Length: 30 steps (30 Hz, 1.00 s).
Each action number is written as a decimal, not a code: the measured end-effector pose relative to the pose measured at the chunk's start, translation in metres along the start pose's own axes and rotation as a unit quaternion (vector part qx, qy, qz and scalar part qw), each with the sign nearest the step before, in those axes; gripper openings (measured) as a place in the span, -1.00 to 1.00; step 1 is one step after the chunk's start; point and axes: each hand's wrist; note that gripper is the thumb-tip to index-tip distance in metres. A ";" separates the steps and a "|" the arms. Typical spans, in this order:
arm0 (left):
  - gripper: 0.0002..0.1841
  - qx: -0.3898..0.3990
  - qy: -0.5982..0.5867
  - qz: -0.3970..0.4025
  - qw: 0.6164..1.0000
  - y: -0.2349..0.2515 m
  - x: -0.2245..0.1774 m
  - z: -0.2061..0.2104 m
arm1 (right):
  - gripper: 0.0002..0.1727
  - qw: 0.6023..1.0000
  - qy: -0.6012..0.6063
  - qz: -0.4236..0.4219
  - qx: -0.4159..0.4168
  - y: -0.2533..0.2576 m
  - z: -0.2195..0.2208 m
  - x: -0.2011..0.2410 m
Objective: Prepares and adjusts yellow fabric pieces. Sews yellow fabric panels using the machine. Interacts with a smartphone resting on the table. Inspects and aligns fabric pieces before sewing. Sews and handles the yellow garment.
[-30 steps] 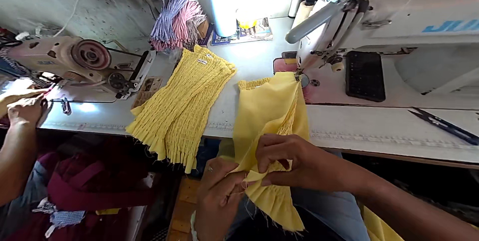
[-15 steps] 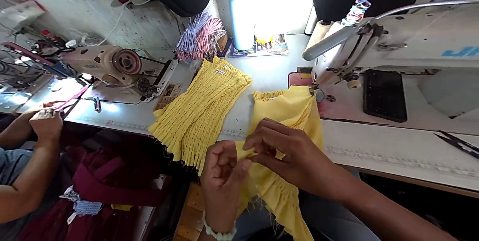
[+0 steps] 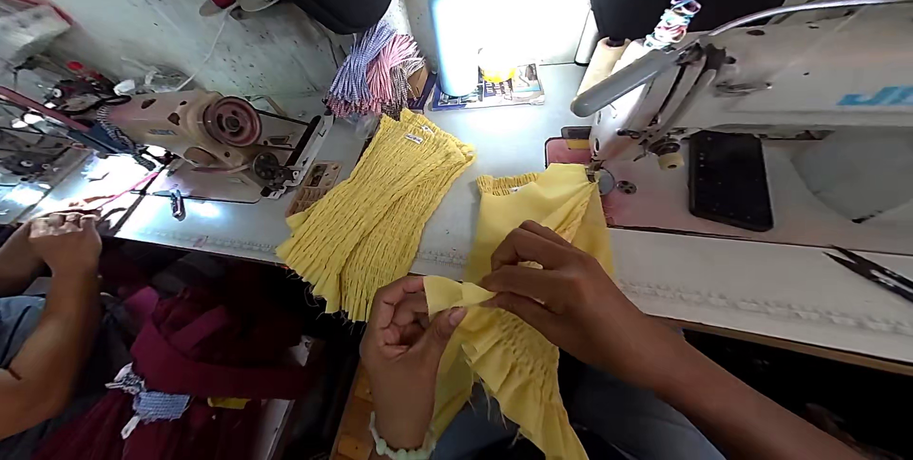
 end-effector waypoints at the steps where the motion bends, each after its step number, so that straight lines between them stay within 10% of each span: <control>1: -0.58 0.000 -0.007 -0.009 1.000 0.000 -0.001 -0.001 | -0.81 1.000 -0.013 -0.017 -0.013 0.002 0.002 0.003; 23: -0.70 0.021 0.053 0.047 0.997 0.002 -0.001 -0.013 | -0.87 0.978 0.202 0.020 0.039 0.008 -0.015 -0.001; 30: -0.87 0.064 0.048 0.038 0.996 0.004 0.001 -0.016 | -0.82 0.996 0.080 -0.005 0.046 0.013 -0.006 0.005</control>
Point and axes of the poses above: each hand's wrist, its own y-axis towards the middle knuckle, its own z-axis out of the palm, x = y × z, and after that the axes turned 15 degrees about -z, right-handed
